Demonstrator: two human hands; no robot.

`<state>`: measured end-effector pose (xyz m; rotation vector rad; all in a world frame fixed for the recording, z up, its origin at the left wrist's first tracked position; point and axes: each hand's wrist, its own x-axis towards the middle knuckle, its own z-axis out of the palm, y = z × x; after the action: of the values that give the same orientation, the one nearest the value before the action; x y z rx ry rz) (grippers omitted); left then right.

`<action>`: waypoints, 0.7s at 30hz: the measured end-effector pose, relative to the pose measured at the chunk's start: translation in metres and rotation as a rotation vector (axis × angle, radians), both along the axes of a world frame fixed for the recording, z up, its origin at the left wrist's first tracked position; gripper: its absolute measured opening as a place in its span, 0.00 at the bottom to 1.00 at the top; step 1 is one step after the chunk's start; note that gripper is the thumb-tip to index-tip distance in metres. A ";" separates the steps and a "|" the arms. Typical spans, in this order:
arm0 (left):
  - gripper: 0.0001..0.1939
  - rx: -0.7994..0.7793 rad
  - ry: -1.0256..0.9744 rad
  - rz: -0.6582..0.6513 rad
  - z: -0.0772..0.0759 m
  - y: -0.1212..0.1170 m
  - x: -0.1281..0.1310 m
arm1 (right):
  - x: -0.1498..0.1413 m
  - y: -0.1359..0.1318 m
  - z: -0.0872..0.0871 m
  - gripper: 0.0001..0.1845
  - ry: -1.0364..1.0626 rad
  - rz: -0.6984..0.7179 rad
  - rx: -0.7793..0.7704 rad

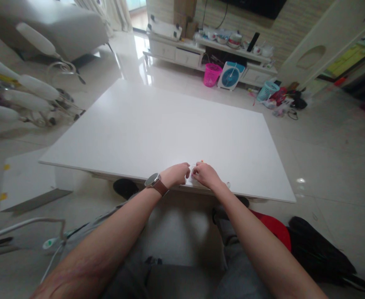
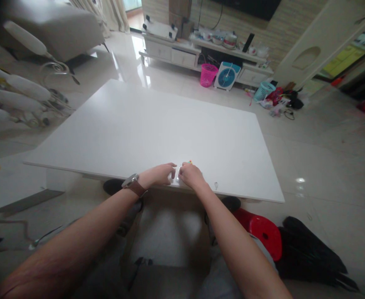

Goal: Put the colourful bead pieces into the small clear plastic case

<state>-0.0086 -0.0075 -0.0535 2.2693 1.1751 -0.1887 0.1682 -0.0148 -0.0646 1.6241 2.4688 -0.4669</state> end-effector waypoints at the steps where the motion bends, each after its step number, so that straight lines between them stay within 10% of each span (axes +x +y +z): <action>1: 0.16 0.005 -0.001 0.003 -0.002 0.000 0.000 | 0.000 0.000 0.000 0.12 0.000 -0.001 0.006; 14: 0.12 0.044 -0.052 0.028 -0.007 -0.001 -0.003 | 0.011 0.005 0.002 0.06 0.125 -0.068 0.095; 21: 0.36 0.130 -0.171 0.101 -0.013 -0.007 0.009 | 0.059 0.021 0.005 0.07 0.062 -0.247 0.046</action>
<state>0.0008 -0.0144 -0.0668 2.2786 1.2379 0.1214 0.2269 0.0062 -0.0597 1.9737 2.3466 -0.5021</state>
